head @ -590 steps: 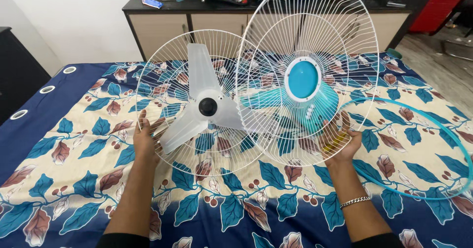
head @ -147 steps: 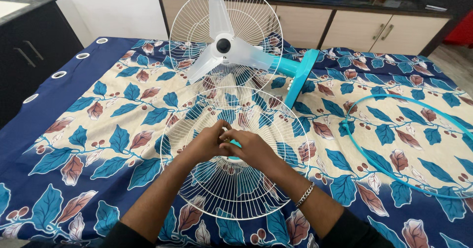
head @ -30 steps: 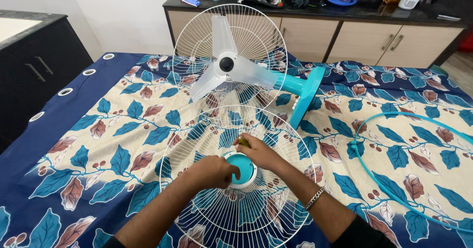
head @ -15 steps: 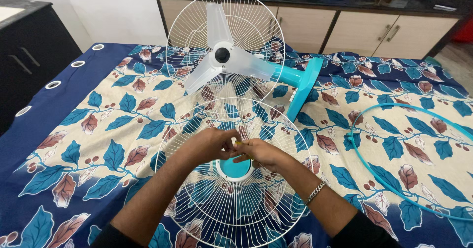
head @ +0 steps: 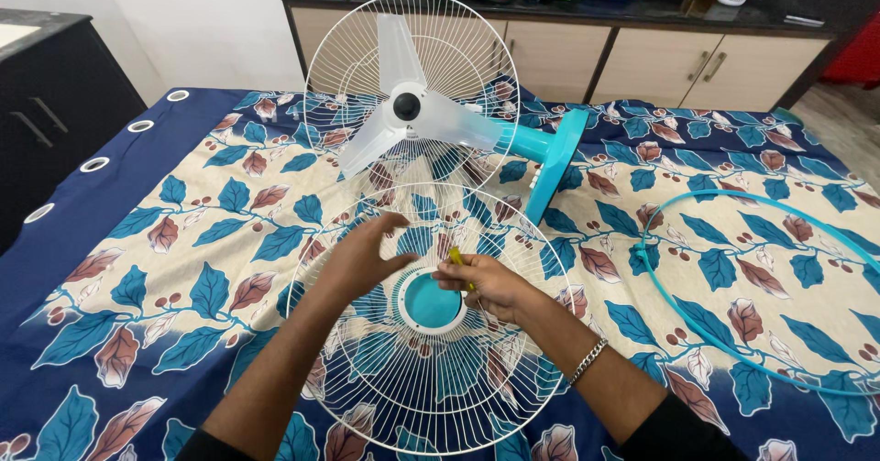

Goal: The person assembles a small table fan on a bed. They use a screwdriver to attach the front grill and secure the center cap, then reattach the outer ring to complete the assembly.

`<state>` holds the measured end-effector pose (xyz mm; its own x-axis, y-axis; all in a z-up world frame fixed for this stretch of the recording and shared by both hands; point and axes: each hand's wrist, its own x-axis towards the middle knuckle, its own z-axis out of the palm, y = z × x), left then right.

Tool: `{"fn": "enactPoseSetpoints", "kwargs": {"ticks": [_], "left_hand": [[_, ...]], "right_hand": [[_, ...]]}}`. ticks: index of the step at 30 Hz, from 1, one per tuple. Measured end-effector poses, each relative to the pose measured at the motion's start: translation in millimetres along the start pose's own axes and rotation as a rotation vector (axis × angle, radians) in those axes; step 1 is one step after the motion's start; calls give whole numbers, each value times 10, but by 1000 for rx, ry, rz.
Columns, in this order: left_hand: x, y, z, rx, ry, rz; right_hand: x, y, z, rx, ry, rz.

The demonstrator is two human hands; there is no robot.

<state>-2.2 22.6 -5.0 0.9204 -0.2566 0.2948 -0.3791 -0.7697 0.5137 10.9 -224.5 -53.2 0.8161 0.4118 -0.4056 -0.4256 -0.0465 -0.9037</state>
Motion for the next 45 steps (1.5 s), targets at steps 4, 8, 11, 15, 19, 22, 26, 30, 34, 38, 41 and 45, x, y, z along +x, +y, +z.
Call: {"fn": "enactPoseSetpoints", "kwargs": {"ticks": [4, 8, 11, 15, 19, 22, 26, 30, 34, 38, 41, 45], "left_hand": [[-76, -560, -149, 441, 142, -311], [-182, -1245, -219, 191, 3, -584], [-195, -1506, -172, -145, -235, -607], [-281, -1444, -163, -380, -97, -552], [-359, -1169, -265, -517, -19, -545], [-374, -969, -344, -639, 19, -528], [-296, -737, -416, -731, 28, -514], [-177, -523, -425, -781, -29, -474], [-56, -438, -325, -890, -64, -411], [41, -612, -44, -1276, -61, -279], [78, -770, 350, -1404, -35, -263], [12, -789, 755, -480, -130, 337]], "right_hand": [[-22, -7, -85, -57, 37, -66], [-68, -57, -283, -175, 72, -157], [-108, -101, -493, -386, 166, -202], [-208, -94, -921, -786, 392, -402], [-402, -33, -1413, -734, 571, -416], [-593, 49, -1611, -573, 516, -340], [-952, 168, -1778, -339, 348, -179], [-1091, 324, -1888, -572, 237, -191], [-1064, 574, -2018, -557, 371, -355], [-1059, 777, -2158, -366, 611, -436], [-1177, 866, -2254, -227, 631, -525], [-1317, 866, -2272, -114, 700, -528]]}}
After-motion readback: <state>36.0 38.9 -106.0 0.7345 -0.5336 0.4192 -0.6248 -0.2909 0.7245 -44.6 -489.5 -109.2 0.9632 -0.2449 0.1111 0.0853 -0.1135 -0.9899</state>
